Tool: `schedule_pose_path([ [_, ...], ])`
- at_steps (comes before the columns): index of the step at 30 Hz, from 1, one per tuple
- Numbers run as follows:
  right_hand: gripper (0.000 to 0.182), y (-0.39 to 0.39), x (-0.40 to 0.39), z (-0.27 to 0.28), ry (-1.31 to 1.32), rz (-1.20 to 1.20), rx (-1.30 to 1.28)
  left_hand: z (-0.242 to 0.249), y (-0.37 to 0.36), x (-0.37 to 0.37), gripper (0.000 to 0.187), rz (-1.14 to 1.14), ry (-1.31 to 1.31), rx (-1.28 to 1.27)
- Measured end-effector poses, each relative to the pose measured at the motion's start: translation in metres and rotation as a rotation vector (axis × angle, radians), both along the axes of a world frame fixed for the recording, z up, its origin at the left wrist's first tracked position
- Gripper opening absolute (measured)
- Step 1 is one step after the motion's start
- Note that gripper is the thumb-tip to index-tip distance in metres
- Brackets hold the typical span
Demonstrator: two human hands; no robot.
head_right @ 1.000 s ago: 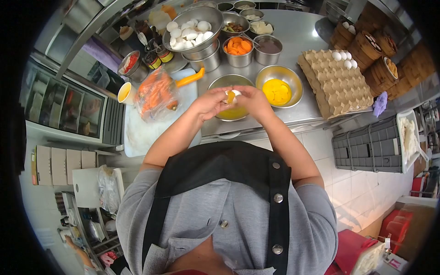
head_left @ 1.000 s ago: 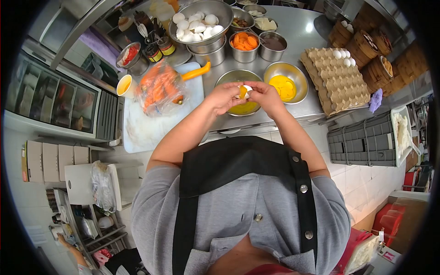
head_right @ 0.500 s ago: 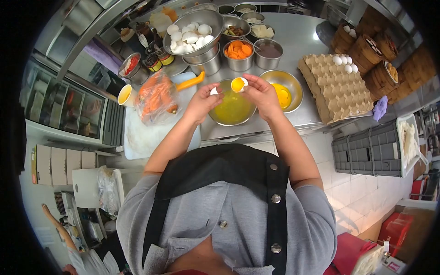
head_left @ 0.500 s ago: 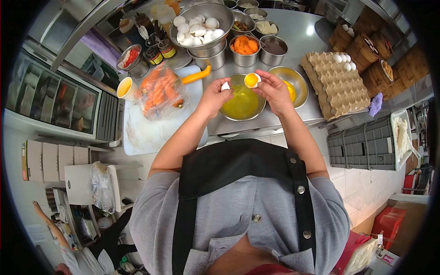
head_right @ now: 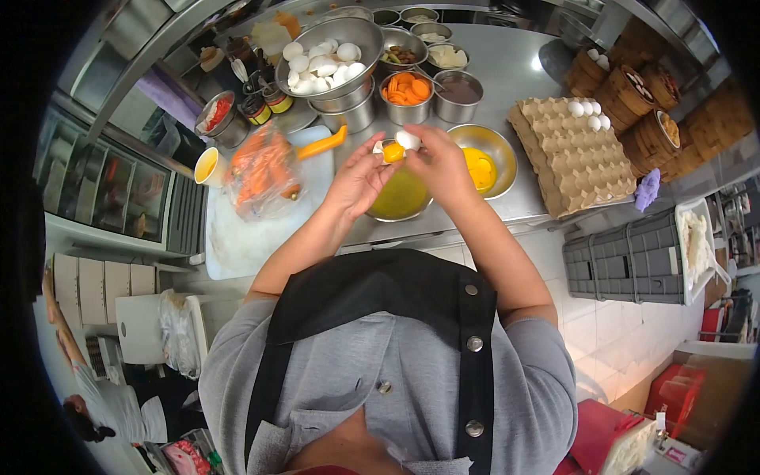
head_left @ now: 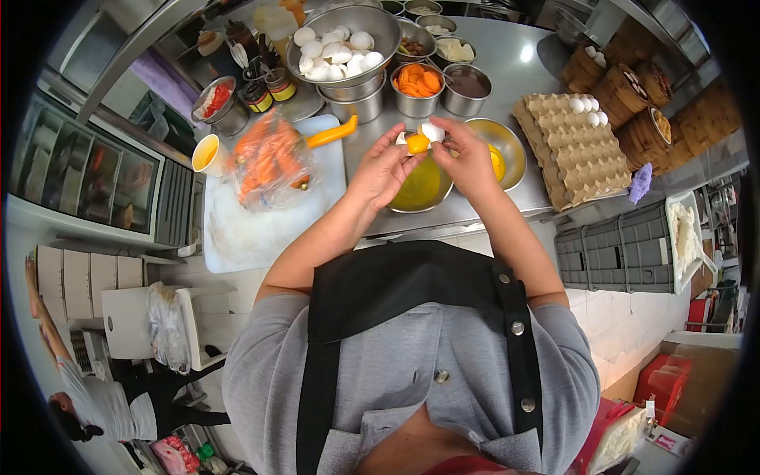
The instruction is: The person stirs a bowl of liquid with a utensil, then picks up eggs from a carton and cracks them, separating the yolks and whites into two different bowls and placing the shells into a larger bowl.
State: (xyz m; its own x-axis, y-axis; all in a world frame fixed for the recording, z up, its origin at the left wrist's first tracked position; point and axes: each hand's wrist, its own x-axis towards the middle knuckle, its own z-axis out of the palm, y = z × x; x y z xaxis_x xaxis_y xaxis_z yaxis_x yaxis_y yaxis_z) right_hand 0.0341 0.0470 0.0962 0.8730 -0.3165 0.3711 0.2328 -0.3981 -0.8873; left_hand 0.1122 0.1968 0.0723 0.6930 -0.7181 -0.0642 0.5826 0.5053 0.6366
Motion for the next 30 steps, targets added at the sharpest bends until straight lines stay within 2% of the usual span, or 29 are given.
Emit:
schedule_pose_path([
  [2, 0.038, 0.003, -0.003, 0.011, -0.081, -0.044, -0.175, 0.000, 0.000, 0.001, 0.048, 0.001, -0.001, -0.015],
  [3, 0.038, 0.002, -0.005, 0.016, -0.080, -0.047, -0.176, 0.000, 0.000, 0.001, 0.047, 0.006, -0.001, -0.029],
  [5, 0.040, 0.000, -0.007, 0.028, -0.252, -0.142, -0.509, 0.001, 0.001, 0.002, 0.046, -0.005, -0.006, -0.038],
  [12, 0.044, -0.002, -0.023, 0.075, -0.435, -0.255, -0.740, 0.006, 0.004, 0.001, 0.040, -0.017, -0.006, -0.073],
  [15, 0.042, -0.001, -0.028, 0.074, -0.479, -0.279, -0.693, 0.009, 0.005, -0.002, 0.041, 0.012, -0.033, -0.032],
  [17, 0.038, 0.006, -0.031, 0.063, -0.233, -0.156, -0.184, 0.012, 0.005, -0.005, 0.042, 0.021, -0.039, -0.016],
  [18, 0.038, 0.004, -0.029, 0.052, -0.234, -0.158, -0.184, 0.013, 0.006, -0.006, 0.042, 0.031, -0.046, -0.001],
  [20, 0.033, 0.001, -0.024, 0.029, -0.023, -0.059, 0.173, 0.014, 0.006, -0.006, 0.043, 0.035, -0.036, -0.008],
  [24, 0.030, 0.004, -0.026, 0.012, 0.064, -0.040, 0.284, 0.017, 0.006, -0.010, 0.049, 0.044, -0.064, 0.035],
  [30, 0.031, 0.002, -0.022, -0.018, 0.084, -0.033, 0.314, 0.011, 0.000, -0.014, 0.055, 0.066, -0.171, 0.114],
])
